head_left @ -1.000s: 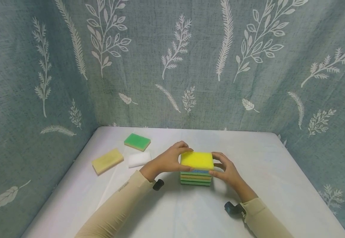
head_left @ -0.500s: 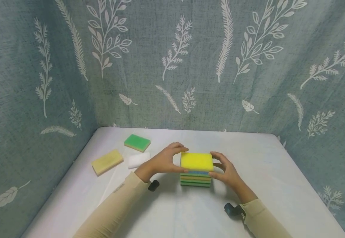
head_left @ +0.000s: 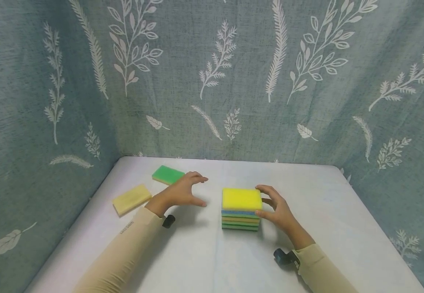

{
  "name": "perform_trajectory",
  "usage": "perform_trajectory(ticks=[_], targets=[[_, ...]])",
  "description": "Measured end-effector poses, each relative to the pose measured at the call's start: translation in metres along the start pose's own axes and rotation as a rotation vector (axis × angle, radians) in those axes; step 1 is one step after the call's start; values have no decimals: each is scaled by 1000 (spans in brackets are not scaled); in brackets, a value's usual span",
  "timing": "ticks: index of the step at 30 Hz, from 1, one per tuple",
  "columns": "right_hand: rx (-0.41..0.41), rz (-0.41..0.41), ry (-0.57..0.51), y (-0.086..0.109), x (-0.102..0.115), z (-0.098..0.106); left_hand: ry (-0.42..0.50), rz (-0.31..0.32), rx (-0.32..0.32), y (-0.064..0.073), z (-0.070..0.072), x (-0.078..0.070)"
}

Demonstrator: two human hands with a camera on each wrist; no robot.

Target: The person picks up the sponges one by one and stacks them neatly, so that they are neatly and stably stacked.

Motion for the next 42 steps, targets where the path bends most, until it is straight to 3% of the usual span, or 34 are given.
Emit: perform_trajectory(ticks=[4, 9, 14, 17, 22, 25, 29, 33, 37, 42], targets=[[-8, -5, 16, -1, 2, -2, -13, 56, -4, 4, 11, 25], [-9, -2, 27, 0, 4, -4, -56, 79, 15, 12, 21, 49], [-12, 5, 24, 0, 2, -3, -20, 139, 33, 13, 31, 72], [-12, 8, 21, 0, 1, -3, 51, 224, 32, 12, 38, 89], [-8, 9, 23, 1, 1, -4, 266, 439, -3, 17, 45, 118], [-9, 2, 28, 1, 2, -4, 320, 527, -22, 18, 47, 134], [-5, -8, 27, 2, 1, -5, 271, 542, -28, 13, 49, 147], [-4, -13, 30, 2, 1, -4, 153, 506, -14, 5, 50, 158], [-7, -11, 26, 2, 3, -4, -21, 403, 26, -5, 49, 164], [-7, -15, 33, 3, 4, -3, -156, 312, 26, -12, 49, 164]])
Point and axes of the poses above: each hand's wrist, its own y-axis away from the middle knuckle, its own z-axis out of the back of the hand, x = y × z, the point moved 8 cm from there along -y, towards the middle knuckle, and after that the axes turned 10 degrees about -x, right-handed, at the moved point
